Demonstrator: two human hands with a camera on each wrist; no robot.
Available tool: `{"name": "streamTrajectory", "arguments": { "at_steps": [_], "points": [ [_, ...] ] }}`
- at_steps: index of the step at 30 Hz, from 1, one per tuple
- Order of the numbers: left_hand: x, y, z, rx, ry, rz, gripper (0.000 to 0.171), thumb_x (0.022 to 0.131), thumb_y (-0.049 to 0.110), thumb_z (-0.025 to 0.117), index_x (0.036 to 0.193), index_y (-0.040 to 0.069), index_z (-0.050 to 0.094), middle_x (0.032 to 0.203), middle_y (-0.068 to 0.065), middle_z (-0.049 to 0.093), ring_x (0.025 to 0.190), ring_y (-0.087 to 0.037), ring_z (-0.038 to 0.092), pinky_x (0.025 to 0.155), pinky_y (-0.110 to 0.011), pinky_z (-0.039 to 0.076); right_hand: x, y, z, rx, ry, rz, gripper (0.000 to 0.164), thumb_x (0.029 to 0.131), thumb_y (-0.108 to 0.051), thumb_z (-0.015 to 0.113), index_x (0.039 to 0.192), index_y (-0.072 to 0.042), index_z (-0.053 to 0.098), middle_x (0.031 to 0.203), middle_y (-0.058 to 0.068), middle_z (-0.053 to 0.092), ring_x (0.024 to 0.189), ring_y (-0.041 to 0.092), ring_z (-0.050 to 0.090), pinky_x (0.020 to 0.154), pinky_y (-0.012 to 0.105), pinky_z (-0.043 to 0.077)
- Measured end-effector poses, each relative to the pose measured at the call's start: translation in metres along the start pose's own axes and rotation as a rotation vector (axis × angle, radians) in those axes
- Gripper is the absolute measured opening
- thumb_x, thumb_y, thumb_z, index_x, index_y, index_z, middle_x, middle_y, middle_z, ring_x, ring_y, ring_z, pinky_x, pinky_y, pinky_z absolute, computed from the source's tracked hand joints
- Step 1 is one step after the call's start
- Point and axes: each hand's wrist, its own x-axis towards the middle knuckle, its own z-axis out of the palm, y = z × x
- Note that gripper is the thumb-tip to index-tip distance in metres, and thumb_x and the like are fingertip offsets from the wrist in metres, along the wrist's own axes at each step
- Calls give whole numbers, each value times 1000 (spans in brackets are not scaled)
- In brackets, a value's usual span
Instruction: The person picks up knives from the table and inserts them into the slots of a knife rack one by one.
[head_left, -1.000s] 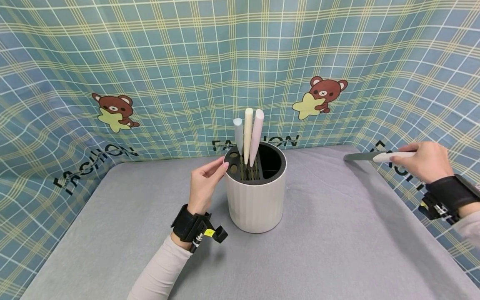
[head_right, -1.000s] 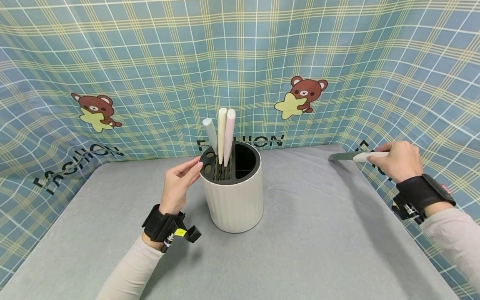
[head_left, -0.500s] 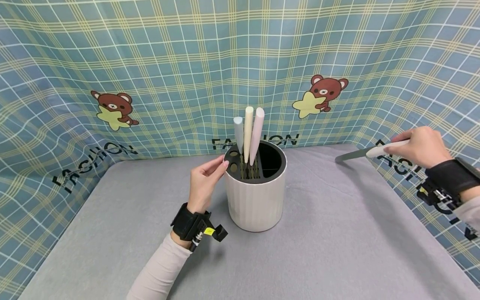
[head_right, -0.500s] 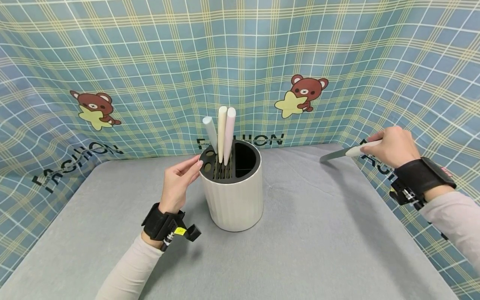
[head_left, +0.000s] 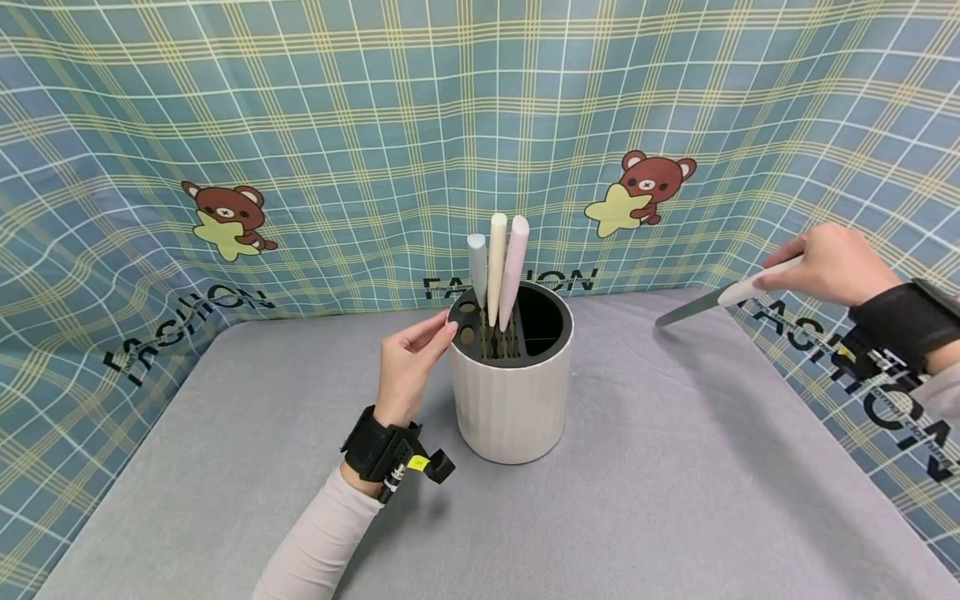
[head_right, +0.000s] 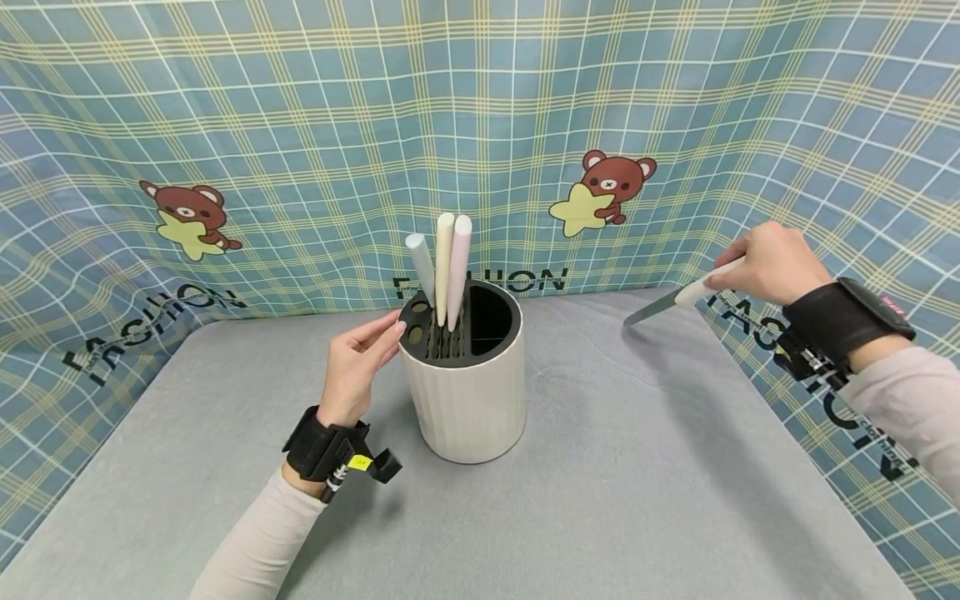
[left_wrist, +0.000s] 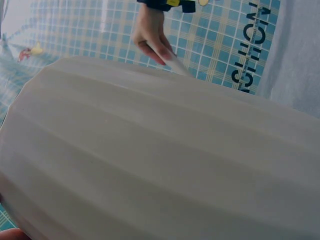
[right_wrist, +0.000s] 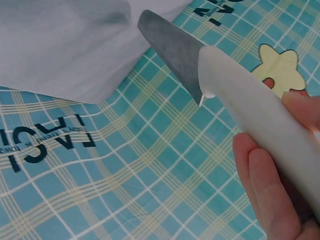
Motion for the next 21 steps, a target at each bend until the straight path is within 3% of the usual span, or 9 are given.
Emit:
{"name": "streamTrajectory", "arguments": {
  "at_steps": [6,21],
  "points": [
    [0,0,0,7,-7,7,34,91,6,67,124,-3,65,122,-22,65,95,-5,68,91,-26,57,5,-13,-7,-12,-33,-28,35,81,-23,78,95,8,73,66,3,64,58,17,38,48,28,27],
    [0,1,0,-12,-10,-4,34,91,7,67,124,-3,65,123,-22,64,97,-6,68,93,-27,56,13,-46,-25,-64,-151,-101,30,82,-25,77,98,0,75,71,0,62,57,14,36,49,26,27]
  ]
}}
